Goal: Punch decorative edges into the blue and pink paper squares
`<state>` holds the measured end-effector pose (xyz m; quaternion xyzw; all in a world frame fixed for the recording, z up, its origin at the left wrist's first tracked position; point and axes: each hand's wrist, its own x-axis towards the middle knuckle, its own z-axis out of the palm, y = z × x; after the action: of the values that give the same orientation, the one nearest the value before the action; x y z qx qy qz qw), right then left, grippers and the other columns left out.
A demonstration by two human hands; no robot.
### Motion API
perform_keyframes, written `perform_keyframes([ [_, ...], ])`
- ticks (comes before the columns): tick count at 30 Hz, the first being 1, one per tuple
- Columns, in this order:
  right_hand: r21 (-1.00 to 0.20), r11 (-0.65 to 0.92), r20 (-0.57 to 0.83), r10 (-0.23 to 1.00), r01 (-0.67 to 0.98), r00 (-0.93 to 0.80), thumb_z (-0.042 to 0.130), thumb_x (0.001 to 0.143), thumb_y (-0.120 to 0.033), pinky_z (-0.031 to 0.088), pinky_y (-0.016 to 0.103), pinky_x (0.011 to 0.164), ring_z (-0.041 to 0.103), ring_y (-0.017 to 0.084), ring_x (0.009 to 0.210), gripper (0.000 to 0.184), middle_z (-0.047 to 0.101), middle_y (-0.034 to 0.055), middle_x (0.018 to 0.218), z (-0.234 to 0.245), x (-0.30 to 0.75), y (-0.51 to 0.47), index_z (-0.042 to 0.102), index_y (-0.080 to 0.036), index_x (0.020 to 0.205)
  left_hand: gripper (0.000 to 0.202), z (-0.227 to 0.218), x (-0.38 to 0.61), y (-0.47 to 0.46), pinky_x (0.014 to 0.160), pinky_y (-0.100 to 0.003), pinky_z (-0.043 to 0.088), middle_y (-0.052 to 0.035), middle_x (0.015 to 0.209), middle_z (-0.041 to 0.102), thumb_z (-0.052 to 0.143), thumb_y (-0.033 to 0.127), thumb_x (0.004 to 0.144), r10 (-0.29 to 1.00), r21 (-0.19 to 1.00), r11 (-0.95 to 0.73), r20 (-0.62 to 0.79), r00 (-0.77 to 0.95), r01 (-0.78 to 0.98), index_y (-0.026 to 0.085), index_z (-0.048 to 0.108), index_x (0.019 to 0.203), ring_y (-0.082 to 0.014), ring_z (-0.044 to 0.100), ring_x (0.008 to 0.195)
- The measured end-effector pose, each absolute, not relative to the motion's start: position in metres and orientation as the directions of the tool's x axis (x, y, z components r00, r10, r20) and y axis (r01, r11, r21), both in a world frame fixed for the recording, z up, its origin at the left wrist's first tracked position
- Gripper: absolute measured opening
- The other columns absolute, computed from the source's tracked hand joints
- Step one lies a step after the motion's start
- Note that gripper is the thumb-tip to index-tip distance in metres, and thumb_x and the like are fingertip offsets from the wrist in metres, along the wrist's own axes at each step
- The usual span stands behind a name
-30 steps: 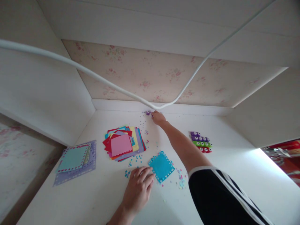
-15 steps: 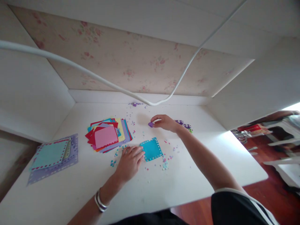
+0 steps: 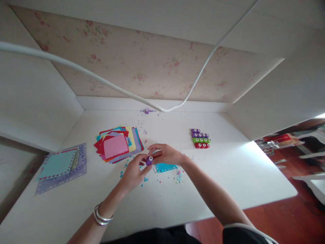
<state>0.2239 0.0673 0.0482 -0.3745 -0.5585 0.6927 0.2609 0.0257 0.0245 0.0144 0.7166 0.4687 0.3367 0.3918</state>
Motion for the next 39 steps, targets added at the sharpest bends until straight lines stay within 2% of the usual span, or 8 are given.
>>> perform_keyframes([
  [5, -0.975, -0.051, -0.149, 0.872, 0.216, -0.466, 0.075, 0.071, -0.025, 0.053, 0.033, 0.086, 0.064, 0.02, 0.104, 0.043, 0.066, 0.0054, 0.113, 0.042, 0.226, 0.051, 0.062, -0.023, 0.112, 0.027, 0.009, 0.02, 0.02, 0.079, -0.031, 0.054, -0.0025, 0.098, 0.07, 0.065, 0.031, 0.084, 0.929, 0.783, -0.339, 0.194, 0.314, 0.521, 0.023, 0.062, 0.109, -0.0176, 0.066, 0.086],
  [9, -0.812, -0.007, -0.029, 0.999, 0.583, -0.029, 0.061, 0.084, -0.037, 0.052, 0.036, 0.08, 0.064, 0.021, 0.093, 0.032, 0.066, 0.0081, 0.11, 0.039, 0.248, 0.036, 0.064, -0.021, 0.111, 0.026, -0.002, 0.018, 0.018, 0.089, -0.036, 0.052, -0.0039, 0.106, 0.069, 0.061, 0.028, 0.087, 0.909, 0.718, -0.411, 0.281, 0.307, 0.561, 0.025, 0.063, 0.113, -0.0201, 0.064, 0.099],
  [17, -0.442, -0.191, -0.116, 0.981, 0.876, 0.156, 0.066, 0.077, -0.046, 0.038, 0.046, 0.1, 0.049, 0.034, 0.118, 0.071, 0.055, 0.0158, 0.126, 0.016, 0.251, 0.006, 0.046, -0.017, 0.138, 0.022, -0.011, 0.018, 0.021, 0.092, -0.04, 0.049, -0.0045, 0.107, 0.067, 0.06, 0.027, 0.088, 0.88, 0.631, -0.475, 0.344, 0.328, 0.613, 0.024, 0.064, 0.11, -0.0217, 0.061, 0.102],
  [25, -0.522, -0.236, -0.232, 0.964, 0.819, 0.129, 0.075, 0.066, -0.033, 0.044, 0.038, 0.083, 0.059, 0.028, 0.095, 0.055, 0.062, 0.0103, 0.102, 0.018, 0.256, 0.022, 0.062, -0.018, 0.117, 0.034, -0.017, 0.016, 0.018, 0.095, -0.043, 0.048, -0.0071, 0.113, 0.064, 0.061, 0.034, 0.088, 0.9, 0.599, -0.433, 0.325, 0.289, 0.674, 0.024, 0.059, 0.121, -0.0245, 0.058, 0.106],
  [29, -0.615, -0.179, -0.176, 0.981, 0.768, 0.088, 0.067, 0.073, -0.03, 0.045, 0.036, 0.077, 0.06, 0.023, 0.086, 0.019, 0.06, 0.0076, 0.097, 0.016, 0.26, 0.021, 0.067, -0.019, 0.088, 0.027, -0.016, 0.016, 0.019, 0.092, -0.043, 0.05, -0.0064, 0.109, 0.066, 0.058, 0.033, 0.09, 0.905, 0.628, -0.424, 0.308, 0.292, 0.653, 0.025, 0.062, 0.116, -0.024, 0.06, 0.103],
  [32, -0.706, -0.101, -0.055, 0.995, 0.701, 0.088, 0.063, 0.078, -0.031, 0.045, 0.039, 0.085, 0.059, 0.025, 0.098, 0.014, 0.061, 0.0088, 0.106, 0.019, 0.26, 0.016, 0.066, -0.02, 0.086, 0.026, -0.016, 0.015, 0.02, 0.094, -0.042, 0.051, -0.0062, 0.111, 0.067, 0.057, 0.033, 0.091, 0.92, 0.682, -0.392, 0.287, 0.268, 0.617, 0.025, 0.063, 0.115, -0.0231, 0.061, 0.105],
  [35, -0.839, -0.08, -0.034, 0.995, 0.539, 0.094, 0.064, 0.079, -0.037, 0.046, 0.04, 0.087, 0.059, 0.026, 0.103, 0.023, 0.063, 0.009, 0.111, 0.026, 0.259, 0.012, 0.066, -0.021, 0.095, 0.026, -0.018, 0.012, 0.021, 0.093, -0.039, 0.052, -0.0063, 0.114, 0.067, 0.056, 0.033, 0.092, 0.938, 0.754, -0.347, 0.269, 0.22, 0.558, 0.024, 0.062, 0.115, -0.0213, 0.064, 0.104],
  [39, -0.951, -0.283, -0.276, 0.959, 0.126, 0.071, 0.063, 0.081, -0.046, 0.05, 0.034, 0.066, 0.062, 0.021, 0.073, 0.031, 0.068, 0.0046, 0.084, 0.032, 0.252, 0.007, 0.062, -0.019, 0.097, 0.026, -0.019, 0.011, 0.021, 0.088, -0.036, 0.056, -0.0055, 0.112, 0.069, 0.058, 0.032, 0.091, 0.945, 0.785, -0.324, 0.247, 0.213, 0.529, 0.023, 0.061, 0.115, -0.02, 0.067, 0.097],
])
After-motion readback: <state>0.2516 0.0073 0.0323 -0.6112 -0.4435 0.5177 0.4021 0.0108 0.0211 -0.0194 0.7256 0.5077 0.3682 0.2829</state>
